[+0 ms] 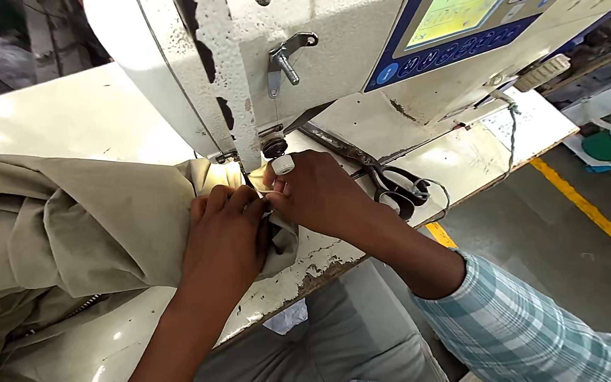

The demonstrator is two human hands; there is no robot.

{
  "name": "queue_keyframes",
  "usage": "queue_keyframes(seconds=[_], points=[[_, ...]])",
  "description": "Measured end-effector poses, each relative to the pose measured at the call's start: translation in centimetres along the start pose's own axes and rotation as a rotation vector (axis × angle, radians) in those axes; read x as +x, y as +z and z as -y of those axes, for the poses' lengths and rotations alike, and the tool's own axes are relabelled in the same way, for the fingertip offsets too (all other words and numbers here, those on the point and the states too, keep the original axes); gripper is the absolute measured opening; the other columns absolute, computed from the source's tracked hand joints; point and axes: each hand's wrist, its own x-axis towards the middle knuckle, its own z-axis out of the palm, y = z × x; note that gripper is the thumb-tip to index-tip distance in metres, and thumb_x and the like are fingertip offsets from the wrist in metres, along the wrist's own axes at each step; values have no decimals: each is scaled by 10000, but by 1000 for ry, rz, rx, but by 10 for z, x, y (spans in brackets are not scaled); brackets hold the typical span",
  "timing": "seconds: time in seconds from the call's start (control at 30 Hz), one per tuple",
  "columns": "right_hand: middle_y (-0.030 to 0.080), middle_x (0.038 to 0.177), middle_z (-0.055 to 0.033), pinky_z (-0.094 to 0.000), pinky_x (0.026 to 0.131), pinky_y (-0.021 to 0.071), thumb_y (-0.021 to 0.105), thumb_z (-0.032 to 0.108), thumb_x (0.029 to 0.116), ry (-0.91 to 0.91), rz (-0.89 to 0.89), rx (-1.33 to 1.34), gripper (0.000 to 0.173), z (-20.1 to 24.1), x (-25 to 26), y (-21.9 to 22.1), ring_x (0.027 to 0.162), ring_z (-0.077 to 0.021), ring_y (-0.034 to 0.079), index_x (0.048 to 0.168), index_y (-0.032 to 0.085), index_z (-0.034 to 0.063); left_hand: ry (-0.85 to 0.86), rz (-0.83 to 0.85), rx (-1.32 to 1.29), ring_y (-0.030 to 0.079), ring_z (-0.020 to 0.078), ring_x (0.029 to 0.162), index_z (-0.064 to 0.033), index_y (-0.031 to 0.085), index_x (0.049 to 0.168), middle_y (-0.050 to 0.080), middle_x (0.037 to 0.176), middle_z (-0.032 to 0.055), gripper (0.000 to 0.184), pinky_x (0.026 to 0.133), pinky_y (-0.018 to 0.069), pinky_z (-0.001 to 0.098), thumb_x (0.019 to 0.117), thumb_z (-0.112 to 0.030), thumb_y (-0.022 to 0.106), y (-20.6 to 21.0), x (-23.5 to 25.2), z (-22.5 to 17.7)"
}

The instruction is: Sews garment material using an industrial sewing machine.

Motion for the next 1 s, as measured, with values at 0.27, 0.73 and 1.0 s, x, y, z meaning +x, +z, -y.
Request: queue_keyframes(seconds=[0.27,0.73,1.0], points=[[652,784,-58,-453,624,504,724,232,950,40,-8,-29,134,4,-10,-9,767,-246,664,900,719,108,-1,-6,-17,602,297,1024,-156,791,1073,683,1063,41,241,866,423,515,947,-284,630,-2,-2,-2],[662,846,-35,-418,643,535,587,209,1028,20,-69,9,179,9,-14,9,793,-203,669,1005,746,131,-16,21,13,590,273,1064,-181,789,1091,687,1131,14,253,912,404,503,957,-280,600,-1,-3,-1],[719,849,-21,-437,738,571,698,281,973,90,21,140,171,-7,0,4,799,-171,698,1009,744,120,-18,2,62,565,304,1138,-173,784,1115,677,1199,17,243,954,381,525,962,-250,612,2,-7,-4]])
